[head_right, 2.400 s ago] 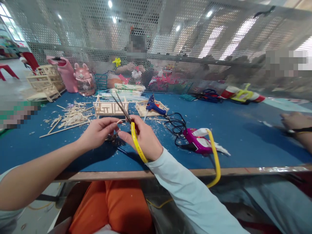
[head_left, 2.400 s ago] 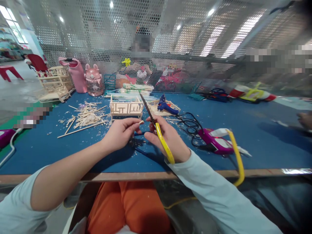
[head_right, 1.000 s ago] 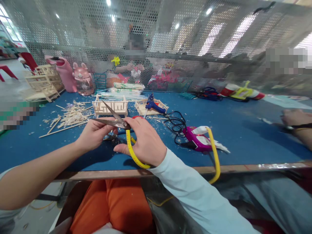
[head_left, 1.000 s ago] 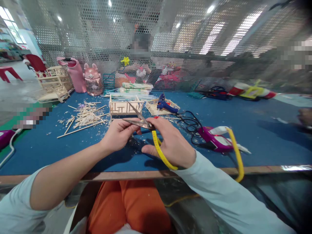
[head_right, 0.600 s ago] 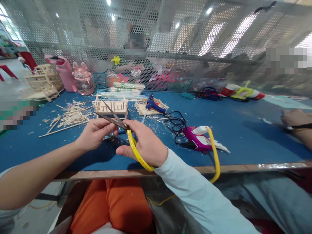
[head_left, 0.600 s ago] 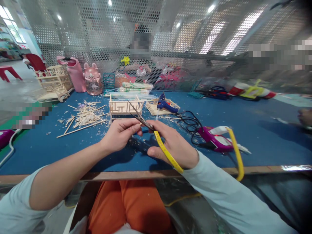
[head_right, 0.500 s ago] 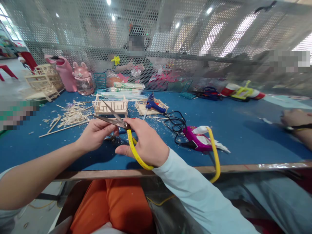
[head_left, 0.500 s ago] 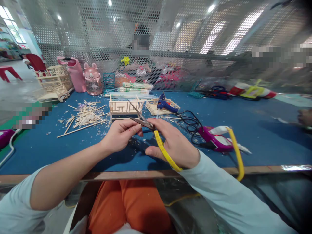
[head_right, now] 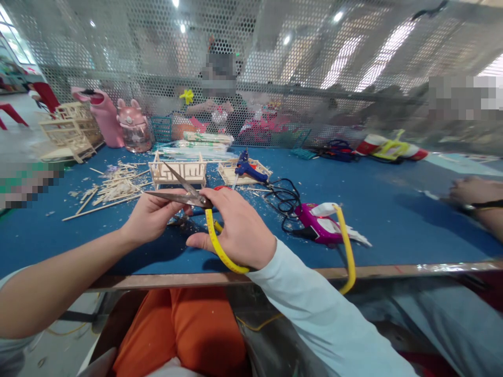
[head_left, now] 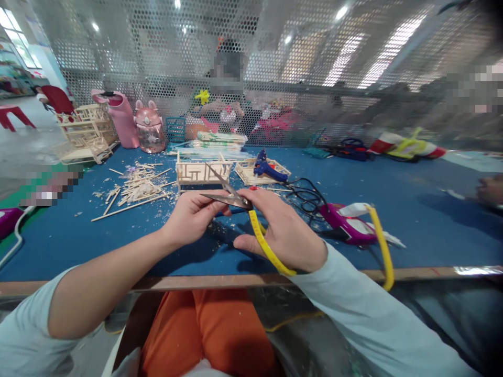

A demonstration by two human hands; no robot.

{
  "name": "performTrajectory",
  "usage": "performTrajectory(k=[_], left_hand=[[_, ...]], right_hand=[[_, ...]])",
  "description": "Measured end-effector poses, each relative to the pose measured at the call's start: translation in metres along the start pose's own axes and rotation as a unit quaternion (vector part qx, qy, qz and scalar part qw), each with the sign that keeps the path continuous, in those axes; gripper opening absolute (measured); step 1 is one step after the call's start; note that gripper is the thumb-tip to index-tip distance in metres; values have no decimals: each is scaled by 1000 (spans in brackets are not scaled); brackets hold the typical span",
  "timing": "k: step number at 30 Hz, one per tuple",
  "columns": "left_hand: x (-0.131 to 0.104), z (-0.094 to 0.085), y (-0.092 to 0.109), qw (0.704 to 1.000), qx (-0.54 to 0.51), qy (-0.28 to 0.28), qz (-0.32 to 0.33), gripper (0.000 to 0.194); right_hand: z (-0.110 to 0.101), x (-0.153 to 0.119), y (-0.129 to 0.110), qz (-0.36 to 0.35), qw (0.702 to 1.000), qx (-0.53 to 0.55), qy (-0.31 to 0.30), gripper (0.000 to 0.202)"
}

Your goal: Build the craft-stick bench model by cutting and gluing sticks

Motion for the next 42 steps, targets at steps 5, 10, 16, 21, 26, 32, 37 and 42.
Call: performTrajectory(k=[5, 10, 16, 21, 26, 32, 37, 42], left_hand=[[0, 0, 4, 1000, 12, 1, 24, 29], [0, -1, 0, 1000, 11, 14, 14, 34], [-1, -1, -1, 1000, 14, 26, 8, 33], [-1, -1, -5, 999, 32, 26, -28, 32], [-1, 1, -8, 998, 27, 21, -49, 28], [-2, 6, -14, 997, 14, -2, -78, 21], [-2, 11, -15, 994, 33, -42, -100, 25], [-2, 18, -25, 982, 46, -103, -149, 30]], right_hand=[[2, -2, -1, -5, 1000, 4, 18, 80], [2, -1, -2, 13, 1000, -7, 25, 68], [1, 1, -2, 20, 999, -32, 19, 73], [4, -2, 0, 33, 999, -22, 8, 68], [9, -5, 1, 43, 999, -18, 9, 62], [12, -13, 4, 61, 997, -34, 13, 61], [15, -21, 3, 88, 996, -2, -2, 50], [-1, -43, 14, 194, 981, 10, 2, 42]])
Point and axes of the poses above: each hand's wrist, its own x-axis towards the middle knuckle, its own z-axis out of the palm, y = z × x, the point moved 6 cm from there along x, towards the middle knuckle, and after that the axes turned 5 degrees about -z, right-handed, at the moved point
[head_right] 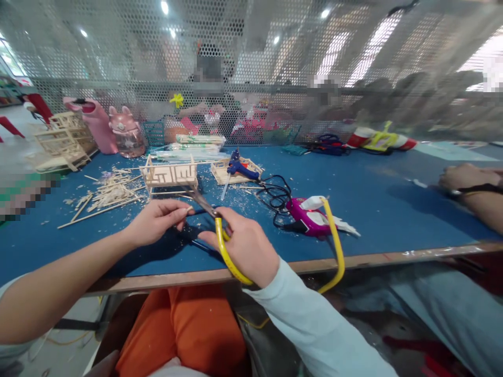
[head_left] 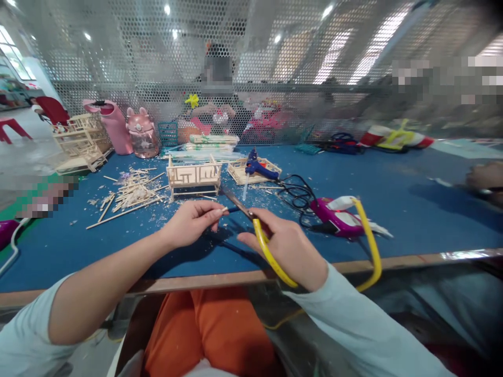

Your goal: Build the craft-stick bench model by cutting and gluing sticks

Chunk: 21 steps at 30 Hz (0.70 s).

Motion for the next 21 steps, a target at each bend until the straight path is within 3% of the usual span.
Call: performTrajectory(k=[2, 4, 7, 9, 13, 16, 18, 21], left_hand=[[2, 1, -6, 1000, 11, -6, -27, 27], [4, -1, -11, 999, 32, 1, -42, 24], [4, 0, -13, 998, 57, -9, -37, 26], [4, -1, -12, 996, 85, -6, -18, 29], [4, -7, -10, 990, 139, 12, 9, 35], [5, -10, -5, 982, 182, 10, 42, 41], [6, -13, 1, 977, 199, 11, 74, 46], [12, -20, 10, 971, 211, 15, 109, 56]], right_hand=[[-11, -11, 24, 85, 995, -50, -1, 45], [-18, -21, 49, 130, 985, -114, -17, 33], [-20, -24, 73, 122, 971, -201, -39, 19], [-17, -20, 74, 84, 957, -271, -57, 15], [-16, 0, 42, -12, 929, -366, -50, 19], [-14, 23, -1, -154, 955, -253, -12, 25], [-12, 40, -24, -236, 948, -210, 15, 27], [-2, 65, -38, -312, 929, -197, 14, 27]])
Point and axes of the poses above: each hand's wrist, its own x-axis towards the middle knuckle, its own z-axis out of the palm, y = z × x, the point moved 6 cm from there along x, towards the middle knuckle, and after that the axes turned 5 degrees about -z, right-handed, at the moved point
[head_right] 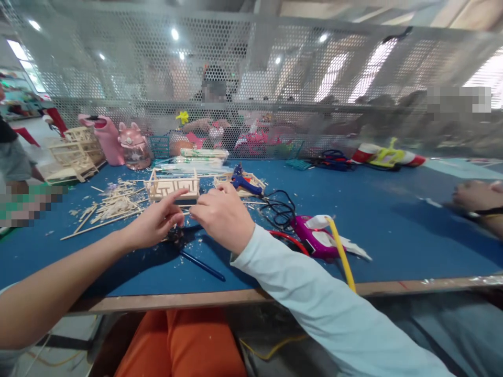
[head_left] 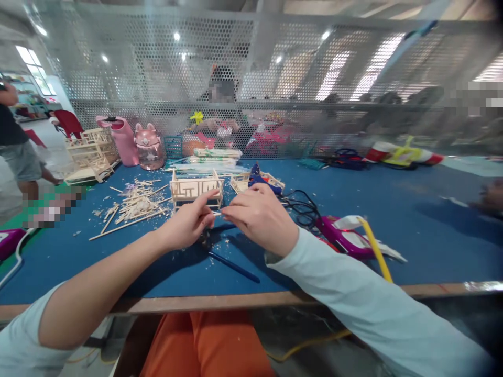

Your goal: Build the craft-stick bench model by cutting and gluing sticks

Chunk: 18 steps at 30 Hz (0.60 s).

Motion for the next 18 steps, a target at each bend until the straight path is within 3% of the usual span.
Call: performTrajectory(k=[5, 7, 10, 11, 14, 16, 18], left_hand=[[18, -19, 3, 1000, 23, 18, 6, 65], [26, -37, 0, 994, 64, 83, -26, 60], [34, -76, -7, 964, 87, 244, -62, 45], [38, -85, -9, 962, 67, 258, -57, 48], [55, -88, -19, 983, 22, 165, -77, 65], [63, -80, -23, 991, 33, 84, -98, 76], [65, -72, -23, 992, 70, 41, -94, 82]], right_hand=[[10, 26, 23, -18, 999, 9, 29, 26], [14, 31, 36, 5, 998, 7, 55, 27], [26, 33, 49, 37, 995, -6, 91, 28], [32, 34, 52, 40, 995, -11, 95, 28], [44, 32, 55, 50, 994, -23, 98, 28], [49, 31, 56, 65, 992, -31, 102, 29], [51, 31, 55, 73, 992, -35, 101, 30]])
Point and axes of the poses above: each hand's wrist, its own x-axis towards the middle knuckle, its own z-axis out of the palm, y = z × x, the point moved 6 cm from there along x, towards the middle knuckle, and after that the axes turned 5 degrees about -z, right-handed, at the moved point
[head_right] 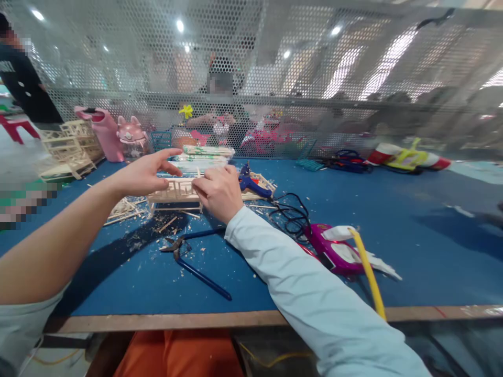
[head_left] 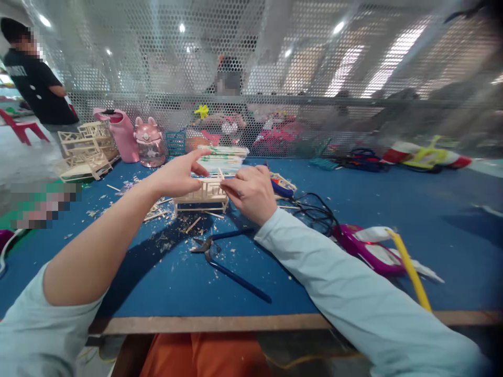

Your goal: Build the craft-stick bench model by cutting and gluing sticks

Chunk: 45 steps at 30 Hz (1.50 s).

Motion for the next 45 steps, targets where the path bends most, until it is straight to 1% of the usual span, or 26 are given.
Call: performTrajectory(k=[4, 8, 10, 14, 17, 20, 22, 23, 26, 30, 32, 36, 38, 39, 40, 41, 43, 44, 45], left_hand=[[-1, 11, 5, 998, 52, -15, 34, 82], [0, 15, 7, 996, 84, -37, 15, 77], [0, 14, 9, 994, 103, -32, 9, 72], [2, 15, 10, 991, 134, -7, 19, 62], [3, 17, 6, 990, 143, 0, 20, 58], [4, 18, 3, 990, 136, 4, 18, 56], [4, 17, 2, 990, 141, 12, 19, 54], [4, 17, 2, 989, 145, 15, 21, 53], [4, 16, 3, 988, 154, 17, 20, 51], [4, 16, 3, 987, 155, 23, 19, 50], [4, 17, 2, 988, 149, 24, 20, 50], [4, 17, 1, 988, 153, 19, 24, 52], [1, 10, 7, 984, 164, 48, 56, 56], [-2, 3, 12, 979, 163, 83, 86, 57], [-7, -5, 19, 972, 154, 134, 120, 56], [-14, -15, 27, 959, 134, 200, 151, 52], [-35, -30, 39, 922, 75, 332, 185, 37], [-45, -32, 43, 906, 51, 379, 182, 31], [-54, -28, 47, 901, 40, 395, 172, 27]], right_hand=[[3, -1, -3, 0, 1000, -4, -3, 32], [3, -1, -5, -2, 1000, -18, 22, 27], [4, -1, -5, -3, 999, -17, 27, 27], [4, -2, -5, 5, 1000, -2, 29, 26], [-1, -4, 0, 40, 996, 36, 64, 19], [-7, -10, 13, 112, 983, 87, 117, 22], [-8, -13, 20, 145, 975, 107, 130, 21], [-9, -14, 21, 148, 974, 110, 128, 18], [-8, -13, 16, 112, 983, 96, 106, 10], [-3, -11, 5, 52, 995, 46, 66, 16], [1, -11, 3, 39, 998, 24, 52, 19], [4, -10, 4, 24, 999, 2, 44, 21], [3, -10, 5, 17, 999, 0, 41, 22], [1, -10, 6, 12, 999, 1, 40, 23], [-1, -9, 7, 7, 999, 2, 40, 23], [-4, -9, 7, -1, 999, 5, 42, 22], [-12, -8, 7, -26, 998, 10, 51, 22], [-16, -9, 5, -42, 998, 11, 55, 22], [-20, -9, 3, -58, 997, 10, 57, 23]])
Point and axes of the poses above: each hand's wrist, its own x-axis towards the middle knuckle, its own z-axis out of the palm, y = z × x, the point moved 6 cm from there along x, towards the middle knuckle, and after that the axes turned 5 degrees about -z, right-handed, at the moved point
